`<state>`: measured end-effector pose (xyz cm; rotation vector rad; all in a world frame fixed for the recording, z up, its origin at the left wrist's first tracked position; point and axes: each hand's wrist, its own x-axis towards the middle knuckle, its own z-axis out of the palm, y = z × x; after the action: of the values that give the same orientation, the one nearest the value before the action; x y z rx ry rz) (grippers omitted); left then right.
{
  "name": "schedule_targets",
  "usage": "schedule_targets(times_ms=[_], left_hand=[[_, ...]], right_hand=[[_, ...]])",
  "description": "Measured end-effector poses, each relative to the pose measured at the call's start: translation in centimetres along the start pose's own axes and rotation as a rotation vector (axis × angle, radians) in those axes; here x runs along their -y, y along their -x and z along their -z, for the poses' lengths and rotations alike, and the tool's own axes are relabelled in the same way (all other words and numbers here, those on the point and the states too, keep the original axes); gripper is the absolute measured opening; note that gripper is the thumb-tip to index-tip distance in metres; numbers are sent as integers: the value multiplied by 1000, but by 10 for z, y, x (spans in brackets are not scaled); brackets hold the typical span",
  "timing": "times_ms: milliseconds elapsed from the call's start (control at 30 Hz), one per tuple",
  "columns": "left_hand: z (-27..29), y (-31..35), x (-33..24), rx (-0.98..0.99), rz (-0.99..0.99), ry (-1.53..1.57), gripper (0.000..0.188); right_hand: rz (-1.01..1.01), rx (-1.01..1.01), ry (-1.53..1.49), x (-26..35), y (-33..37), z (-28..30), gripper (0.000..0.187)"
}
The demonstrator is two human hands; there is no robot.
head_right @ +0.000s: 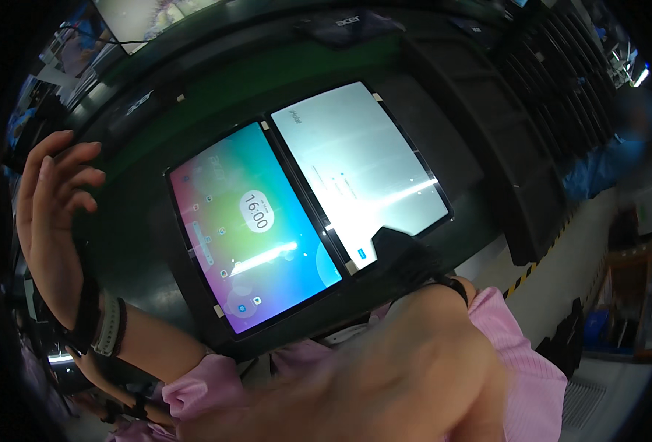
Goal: The recorder is removing protective films and performing touch screen tests on multiple tablet devices on an assembly line.
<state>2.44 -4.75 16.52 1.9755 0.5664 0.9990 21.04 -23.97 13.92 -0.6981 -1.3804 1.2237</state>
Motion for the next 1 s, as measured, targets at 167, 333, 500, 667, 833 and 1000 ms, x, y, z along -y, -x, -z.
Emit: schedule_targets(times_ms=[167,333,500,667,833,1000], left_hand=[[-6,2,-2,-40,17,13,35],[-6,-6,-7,8,8,41,31],[-17,-12,-10,3,18,28,30],[-15,-9,-11,-27,9,53,30],[-11,0,-1,-81,-1,64,30],[-9,-3,-10,-66,-8,72,28]], right_hand=[[-18,8,654,-26,-38,29,36],[86,255,1251,-82,-96,73,43],[52,303,1492,-108,-103,88,49],[319,-29,1310,-69,-85,107,48],[351,-341,1154,-23,-33,146,52],[121,-460,1190,-4,14,159,40]])
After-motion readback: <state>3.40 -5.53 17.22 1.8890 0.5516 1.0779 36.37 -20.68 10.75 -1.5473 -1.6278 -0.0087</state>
